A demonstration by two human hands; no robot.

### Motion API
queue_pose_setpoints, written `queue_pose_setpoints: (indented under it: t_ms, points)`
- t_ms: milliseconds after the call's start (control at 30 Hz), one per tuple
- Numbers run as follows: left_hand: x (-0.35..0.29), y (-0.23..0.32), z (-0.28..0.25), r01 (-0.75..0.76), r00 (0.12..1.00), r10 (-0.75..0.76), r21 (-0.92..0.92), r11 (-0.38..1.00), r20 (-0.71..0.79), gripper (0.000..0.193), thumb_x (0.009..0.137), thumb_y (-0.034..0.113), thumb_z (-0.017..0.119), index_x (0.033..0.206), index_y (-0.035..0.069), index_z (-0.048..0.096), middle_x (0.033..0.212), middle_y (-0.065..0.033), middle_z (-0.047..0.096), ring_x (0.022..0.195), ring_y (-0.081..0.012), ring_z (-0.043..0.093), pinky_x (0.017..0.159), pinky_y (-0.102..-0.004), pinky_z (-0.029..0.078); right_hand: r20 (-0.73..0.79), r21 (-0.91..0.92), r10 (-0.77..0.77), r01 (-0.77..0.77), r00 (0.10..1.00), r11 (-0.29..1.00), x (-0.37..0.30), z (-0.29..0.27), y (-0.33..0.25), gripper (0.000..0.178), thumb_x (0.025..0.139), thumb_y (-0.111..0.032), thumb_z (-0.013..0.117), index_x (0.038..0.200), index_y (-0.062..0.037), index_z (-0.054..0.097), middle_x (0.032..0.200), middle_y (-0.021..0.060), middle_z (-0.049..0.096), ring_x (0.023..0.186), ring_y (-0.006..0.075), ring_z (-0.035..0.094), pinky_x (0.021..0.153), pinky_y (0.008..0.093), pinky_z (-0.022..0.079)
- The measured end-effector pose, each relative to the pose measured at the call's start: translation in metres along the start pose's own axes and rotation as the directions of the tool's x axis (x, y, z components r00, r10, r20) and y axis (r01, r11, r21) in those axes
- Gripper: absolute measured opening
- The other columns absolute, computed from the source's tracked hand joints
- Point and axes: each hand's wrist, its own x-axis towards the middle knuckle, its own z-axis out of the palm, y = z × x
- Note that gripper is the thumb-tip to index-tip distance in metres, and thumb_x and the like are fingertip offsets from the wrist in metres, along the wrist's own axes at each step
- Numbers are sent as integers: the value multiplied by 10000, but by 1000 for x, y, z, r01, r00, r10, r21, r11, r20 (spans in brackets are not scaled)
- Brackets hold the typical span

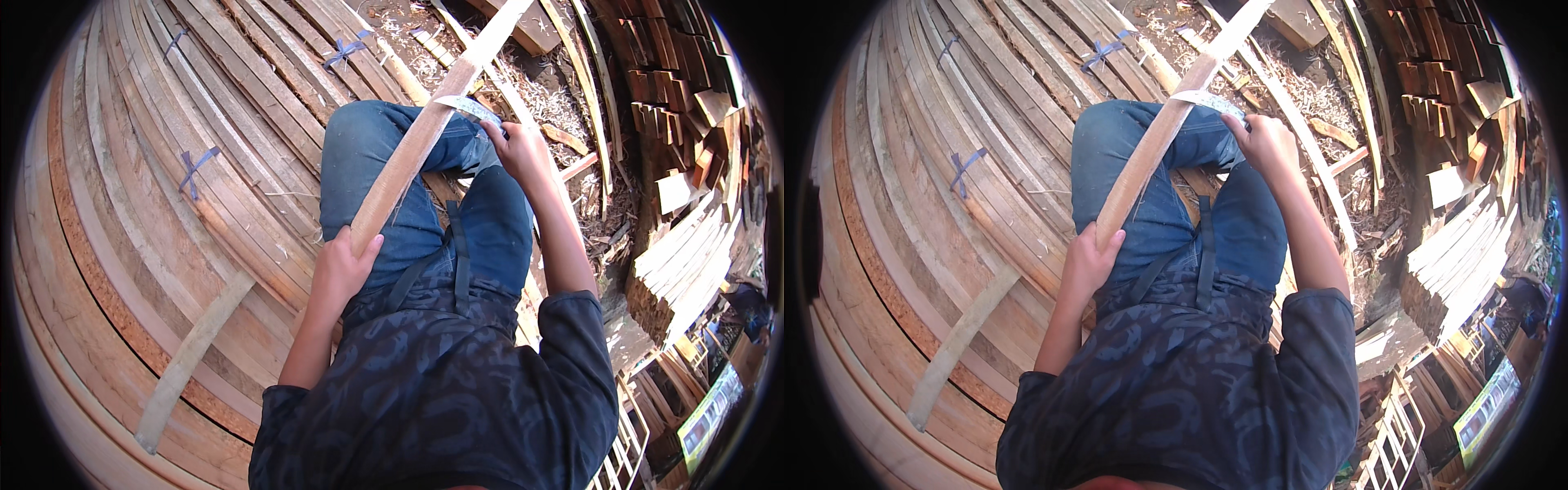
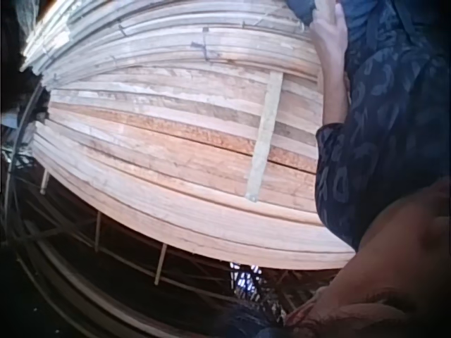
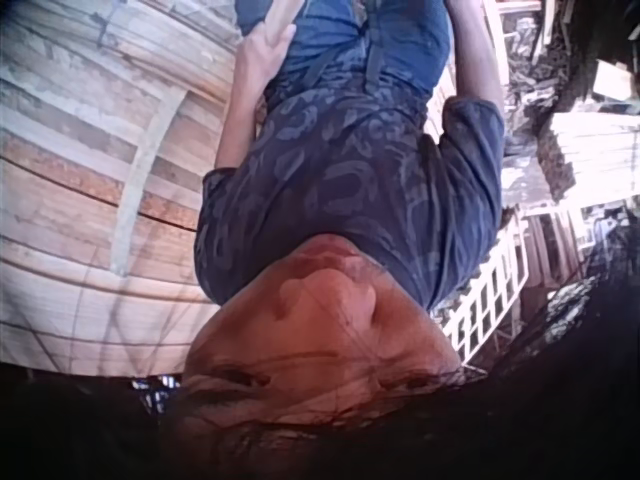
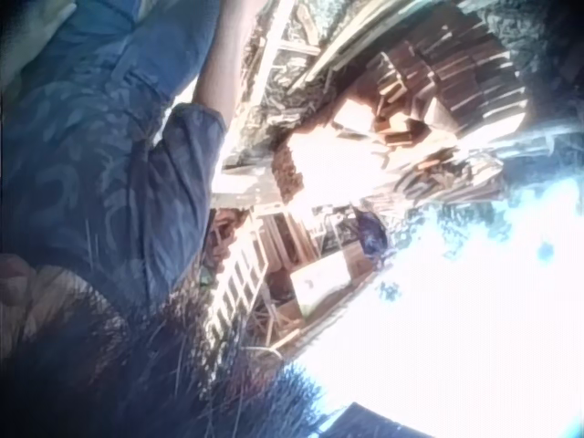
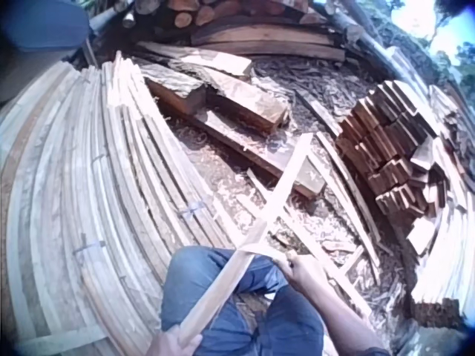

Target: The person sits on the ground and uses a curved knife to shave thin strips from a long wooden plank. They hold the plank between their legs and repeatedly scrape the blade along its surface to remove the outer layer.

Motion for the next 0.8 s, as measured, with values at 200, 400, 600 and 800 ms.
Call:
queue_pose_setpoints:
  t_ms: [200,400,600,800]
  points:
    - [1,6,-6,15,1000,-15,-8,1000,25,494,894,399,654,907,-91,598,802,-339,617,818,-490,628,692,-480,495,-236,-114,-47,20,971,993,43,9,34,649,928,-623,474,805,-30,710,770,252,667,741,412,669,691,489,534]
    - [2,-2,-2,-7,1000,8,64,998,-16,496,889,407,658,914,-85,606,795,-334,623,805,-490,632,686,-479,501,-256,-33,-123,118,959,992,27,21,44,615,935,-571,508,723,-16,667,662,236,632,680,400,659,652,489,522]
    - [1,2,-3,1,1000,-1,27,1000,-16,501,884,413,662,908,-84,610,788,-323,625,788,-485,632,679,-474,501,-60,-103,-201,194,978,976,0,18,17,629,910,-597,526,713,-14,660,648,240,624,677,415,646,658,495,512]
    - [2,-4,5,-69,994,70,18,997,-84,571,867,478,657,848,-89,585,747,-343,619,780,-501,635,678,-514,512,-227,67,48,-33,973,997,35,19,26,665,916,-623,495,815,1,700,736,254,667,729,395,682,684,472,547]
